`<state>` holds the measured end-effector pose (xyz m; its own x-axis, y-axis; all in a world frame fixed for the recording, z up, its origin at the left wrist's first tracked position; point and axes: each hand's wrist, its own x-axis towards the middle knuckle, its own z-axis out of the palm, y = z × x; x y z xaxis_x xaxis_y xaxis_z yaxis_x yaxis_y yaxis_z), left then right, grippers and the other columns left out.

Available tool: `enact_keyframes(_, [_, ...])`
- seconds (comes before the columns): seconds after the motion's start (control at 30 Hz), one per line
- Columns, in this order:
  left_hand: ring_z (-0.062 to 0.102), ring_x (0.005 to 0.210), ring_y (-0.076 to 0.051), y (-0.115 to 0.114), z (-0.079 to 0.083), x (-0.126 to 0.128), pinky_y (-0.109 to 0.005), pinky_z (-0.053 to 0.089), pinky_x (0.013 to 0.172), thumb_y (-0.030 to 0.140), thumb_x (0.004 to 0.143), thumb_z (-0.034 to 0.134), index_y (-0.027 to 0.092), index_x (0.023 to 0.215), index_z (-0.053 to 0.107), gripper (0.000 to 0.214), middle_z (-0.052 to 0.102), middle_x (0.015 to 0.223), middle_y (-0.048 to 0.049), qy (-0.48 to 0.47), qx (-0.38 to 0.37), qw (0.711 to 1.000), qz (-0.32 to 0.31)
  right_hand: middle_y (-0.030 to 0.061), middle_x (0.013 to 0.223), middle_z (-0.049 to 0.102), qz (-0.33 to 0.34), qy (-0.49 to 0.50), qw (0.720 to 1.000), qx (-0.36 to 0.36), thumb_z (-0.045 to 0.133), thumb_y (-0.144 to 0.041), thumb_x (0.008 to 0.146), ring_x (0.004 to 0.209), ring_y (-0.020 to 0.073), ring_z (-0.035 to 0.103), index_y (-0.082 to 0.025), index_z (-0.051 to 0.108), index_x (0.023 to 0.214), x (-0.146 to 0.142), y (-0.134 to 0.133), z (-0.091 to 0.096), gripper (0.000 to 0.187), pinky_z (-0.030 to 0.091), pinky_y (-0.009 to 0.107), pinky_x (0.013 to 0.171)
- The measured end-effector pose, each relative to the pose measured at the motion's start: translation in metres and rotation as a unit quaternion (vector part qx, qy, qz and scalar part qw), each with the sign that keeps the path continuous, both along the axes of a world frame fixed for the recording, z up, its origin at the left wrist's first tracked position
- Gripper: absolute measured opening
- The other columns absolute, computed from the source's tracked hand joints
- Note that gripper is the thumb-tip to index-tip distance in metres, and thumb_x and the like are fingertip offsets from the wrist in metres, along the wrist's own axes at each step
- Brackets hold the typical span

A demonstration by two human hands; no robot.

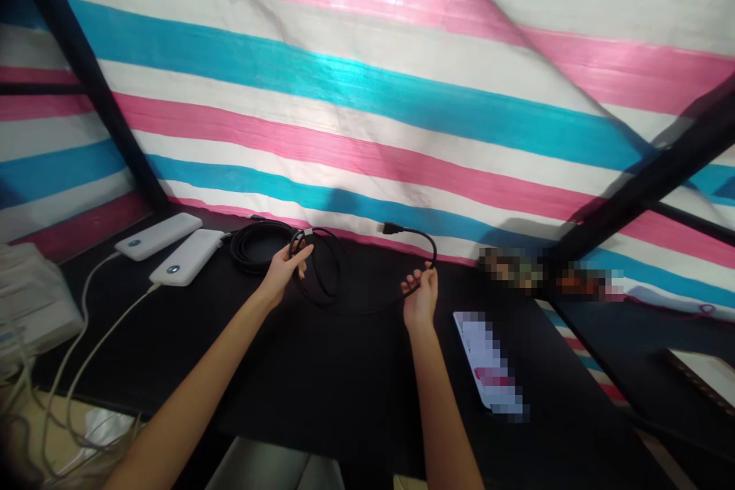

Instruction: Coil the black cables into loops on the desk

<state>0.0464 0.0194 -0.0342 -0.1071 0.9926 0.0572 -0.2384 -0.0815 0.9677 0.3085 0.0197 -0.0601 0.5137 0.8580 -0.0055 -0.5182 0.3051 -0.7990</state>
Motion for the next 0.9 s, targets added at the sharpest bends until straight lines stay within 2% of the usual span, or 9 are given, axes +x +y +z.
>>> enact_keyframes(0.07, [0.044,0.039,-0.008,0.002,-0.001,-0.003,-0.020,0.033,0.044,0.043,0.064,0.072,0.011,0.098,0.059,0.049,0.046,0.042,0.0077,-0.011,-0.006,1.000,0.005,-0.0101,0.064,0.042,0.002,0.020,1.000,0.013,0.066,-0.039,0.075,0.050,0.0029,0.042,-0.025,0.051,0.090,0.002,0.000,0.003,0.026,0.037,0.015,0.048])
enact_keyframes(0.17, [0.046,0.040,-0.009,0.004,-0.004,-0.006,-0.022,0.036,0.046,0.038,0.066,0.068,0.010,0.104,0.061,0.047,0.045,0.040,0.0077,-0.004,-0.010,0.999,-0.032,-0.0105,0.062,0.038,-0.001,0.033,0.999,0.024,0.067,-0.038,0.075,0.048,0.0027,0.039,-0.025,0.049,0.087,0.008,-0.001,0.007,0.025,0.034,0.014,0.045])
enact_keyframes(0.23, [0.047,0.039,-0.011,0.004,-0.007,-0.007,-0.022,0.035,0.043,0.034,0.069,0.063,0.010,0.105,0.061,0.043,0.046,0.040,0.0067,0.028,-0.045,0.997,-0.052,-0.0106,0.061,0.036,-0.001,0.039,0.999,0.029,0.068,-0.037,0.075,0.047,0.0025,0.038,-0.025,0.048,0.085,0.013,-0.002,0.009,0.026,0.033,0.014,0.044])
enact_keyframes(0.33, [0.048,0.036,-0.012,0.004,-0.013,-0.005,-0.021,0.030,0.038,0.029,0.069,0.059,0.010,0.095,0.062,0.032,0.051,0.040,0.0033,0.085,-0.098,0.990,-0.062,-0.0107,0.061,0.034,-0.005,0.036,0.999,0.035,0.068,-0.038,0.074,0.046,0.0023,0.036,-0.024,0.047,0.082,0.020,-0.003,0.012,0.026,0.032,0.013,0.043])
enact_keyframes(0.47, [0.048,0.032,-0.014,0.003,-0.021,-0.003,-0.021,0.029,0.039,0.025,0.067,0.063,0.015,0.091,0.061,0.027,0.054,0.040,0.0029,0.127,-0.101,0.985,-0.058,-0.0105,0.061,0.035,-0.017,0.018,0.999,0.035,0.068,-0.038,0.074,0.046,0.0023,0.035,-0.024,0.048,0.082,0.022,-0.003,0.015,0.026,0.031,0.013,0.042])
enact_keyframes(0.57, [0.051,0.037,-0.016,0.003,-0.024,-0.003,-0.023,0.034,0.046,0.028,0.065,0.068,0.020,0.099,0.060,0.036,0.051,0.039,0.0057,0.177,-0.053,0.983,-0.012,-0.0103,0.062,0.037,-0.008,0.010,1.000,0.028,0.069,-0.038,0.074,0.047,0.0019,0.035,-0.024,0.050,0.083,0.016,-0.004,0.016,0.026,0.031,0.013,0.043])
enact_keyframes(0.67, [0.057,0.055,-0.020,0.002,-0.023,-0.004,-0.025,0.035,0.056,0.031,0.063,0.072,0.024,0.096,0.061,0.036,0.053,0.045,0.0037,0.240,0.002,0.969,0.057,-0.0100,0.063,0.039,-0.008,-0.006,1.000,0.021,0.068,-0.039,0.074,0.048,0.0022,0.037,-0.024,0.052,0.086,0.011,-0.004,0.016,0.025,0.032,0.014,0.045])
enact_keyframes(0.8, [0.056,0.074,-0.022,0.003,-0.023,-0.004,-0.026,0.035,0.063,0.030,0.060,0.073,0.023,0.083,0.058,0.029,0.058,0.070,-0.0025,0.317,0.020,0.940,0.121,-0.0096,0.063,0.040,-0.031,-0.025,0.999,0.008,0.065,-0.040,0.076,0.048,0.0028,0.038,-0.025,0.052,0.088,0.010,-0.004,0.015,0.023,0.033,0.014,0.046])
enact_keyframes(0.9, [0.054,0.077,-0.020,0.005,-0.025,-0.002,-0.028,0.038,0.067,0.028,0.057,0.074,0.021,0.078,0.055,0.029,0.054,0.083,-0.0037,0.328,0.015,0.934,0.137,-0.0095,0.063,0.040,-0.037,-0.019,0.999,0.005,0.064,-0.040,0.077,0.049,0.0028,0.038,-0.025,0.053,0.088,0.013,-0.003,0.014,0.022,0.033,0.015,0.046])
